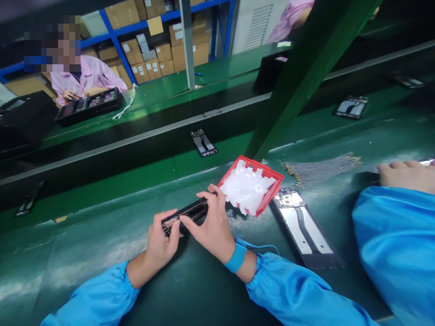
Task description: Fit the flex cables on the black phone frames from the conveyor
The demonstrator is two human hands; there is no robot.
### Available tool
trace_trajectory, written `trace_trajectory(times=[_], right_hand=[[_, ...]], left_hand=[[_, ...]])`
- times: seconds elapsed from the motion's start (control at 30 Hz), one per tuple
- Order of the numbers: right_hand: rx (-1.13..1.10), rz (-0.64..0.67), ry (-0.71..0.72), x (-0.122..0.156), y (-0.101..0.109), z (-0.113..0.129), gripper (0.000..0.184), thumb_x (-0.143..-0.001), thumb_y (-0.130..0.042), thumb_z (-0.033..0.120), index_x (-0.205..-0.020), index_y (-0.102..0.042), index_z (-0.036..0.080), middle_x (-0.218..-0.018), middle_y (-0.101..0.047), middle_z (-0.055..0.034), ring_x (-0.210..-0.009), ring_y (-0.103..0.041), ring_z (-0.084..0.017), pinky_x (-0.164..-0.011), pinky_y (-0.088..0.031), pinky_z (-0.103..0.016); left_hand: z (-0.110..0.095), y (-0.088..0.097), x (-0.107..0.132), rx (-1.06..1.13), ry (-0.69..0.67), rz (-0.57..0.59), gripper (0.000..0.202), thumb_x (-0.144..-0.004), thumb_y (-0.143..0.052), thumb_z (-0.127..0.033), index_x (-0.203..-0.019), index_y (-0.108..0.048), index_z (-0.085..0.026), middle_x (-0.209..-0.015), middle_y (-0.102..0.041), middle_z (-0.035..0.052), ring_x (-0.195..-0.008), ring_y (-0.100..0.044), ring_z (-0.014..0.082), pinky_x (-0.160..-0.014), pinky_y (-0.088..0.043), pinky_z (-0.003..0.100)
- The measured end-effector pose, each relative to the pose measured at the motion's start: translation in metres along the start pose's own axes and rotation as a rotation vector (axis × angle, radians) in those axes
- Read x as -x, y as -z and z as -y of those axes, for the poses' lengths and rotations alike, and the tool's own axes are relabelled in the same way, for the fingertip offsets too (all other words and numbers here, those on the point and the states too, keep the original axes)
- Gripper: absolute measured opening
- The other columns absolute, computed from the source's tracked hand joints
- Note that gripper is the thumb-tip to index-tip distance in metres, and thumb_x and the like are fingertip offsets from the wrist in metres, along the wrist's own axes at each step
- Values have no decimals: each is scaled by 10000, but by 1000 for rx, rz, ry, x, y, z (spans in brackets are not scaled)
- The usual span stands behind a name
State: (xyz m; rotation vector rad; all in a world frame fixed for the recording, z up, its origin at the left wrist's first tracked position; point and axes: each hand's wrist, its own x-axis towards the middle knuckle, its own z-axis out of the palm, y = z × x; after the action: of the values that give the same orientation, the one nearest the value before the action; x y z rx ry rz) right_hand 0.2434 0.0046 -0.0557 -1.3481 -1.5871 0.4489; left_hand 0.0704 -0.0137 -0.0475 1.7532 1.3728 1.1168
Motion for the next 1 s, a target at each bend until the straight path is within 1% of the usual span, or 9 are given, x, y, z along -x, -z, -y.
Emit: trace_trajectory(times=[0.17, 0.27, 0.37, 0.5, 0.6, 0.67, 0.73, 0.8, 1.0], right_hand=[[8, 12, 3, -2, 2, -2, 445, -952, -692, 403, -1313, -513, 214, -1386, -434, -190, -1349, -483, -371, -1065, -509, -572], [-3, 70, 38, -8, 6, -7, 301, -1027, -569, 312, -1313, -579, 219, -1247, -553, -147, -1190, -597, -316, -1009, -543, -497], [4, 115, 61, -12, 8, -14, 232, -1061, -472, 258, -1200, -654, 225, -1091, -655, -101, -1020, -671, -275, -904, -564, -430], [-29, 197, -40, -10, 9, -14, 172, -1031, -522, 308, -1073, -672, 234, -877, -726, -31, -772, -710, -234, -675, -542, -349], [-100, 376, -82, -5, 9, -8, 177, -1022, -554, 359, -919, -641, 243, -663, -666, 27, -555, -630, -189, -532, -460, -306], [-132, 421, -55, -4, 10, -5, 189, -1015, -577, 385, -911, -637, 240, -714, -684, 9, -604, -643, -194, -561, -485, -306], [-215, 385, -72, -6, 10, -3, 193, -1006, -602, 405, -1067, -647, 228, -900, -732, -42, -735, -688, -215, -625, -544, -320], [-359, 374, -131, -7, 9, -2, 290, -1013, -604, 427, -1210, -606, 214, -1055, -736, -83, -845, -711, -231, -691, -593, -338], [-603, 435, -235, -3, 7, 1, 322, -1037, -604, 527, -1129, -610, 218, -1060, -736, -74, -960, -711, -260, -855, -619, -403]], left_hand=[[7, 5, -16, 57, 70, -32, 294, -918, -677, -351, -1167, -607, -212, -805, -715, 17, -582, -698, 149, -586, -610, 247], [12, 15, -30, 209, 246, 35, 389, -909, -687, -436, -1202, -579, -203, -800, -643, -26, -422, -563, 77, -380, -506, 186], [16, 27, -43, 410, 347, 82, 539, -854, -748, -517, -1245, -550, -202, -882, -628, -6, -495, -587, 83, -332, -469, 163], [18, 32, -53, 726, 396, 82, 681, -835, -723, -635, -1312, -516, -196, -970, -681, 56, -667, -673, 159, -449, -564, 223], [16, 25, -49, 673, 349, 80, 649, -797, -814, -548, -1265, -564, -175, -1040, -716, 76, -788, -691, 165, -673, -606, 258], [12, 17, -41, 560, 323, 59, 599, -784, -853, -473, -1230, -584, -179, -1115, -719, 78, -937, -696, 187, -850, -582, 284], [7, 8, -33, 478, 317, 69, 530, -817, -827, -457, -1202, -589, -181, -1122, -716, 74, -1016, -681, 208, -942, -547, 317], [1, 2, -25, 446, 305, 129, 467, -874, -768, -441, -1217, -584, -184, -1129, -707, 74, -1031, -671, 216, -950, -534, 331], [-11, -2, -13, 316, 267, 219, 334, -902, -715, -312, -1186, -585, -196, -1077, -689, 59, -967, -653, 207, -883, -522, 311]])
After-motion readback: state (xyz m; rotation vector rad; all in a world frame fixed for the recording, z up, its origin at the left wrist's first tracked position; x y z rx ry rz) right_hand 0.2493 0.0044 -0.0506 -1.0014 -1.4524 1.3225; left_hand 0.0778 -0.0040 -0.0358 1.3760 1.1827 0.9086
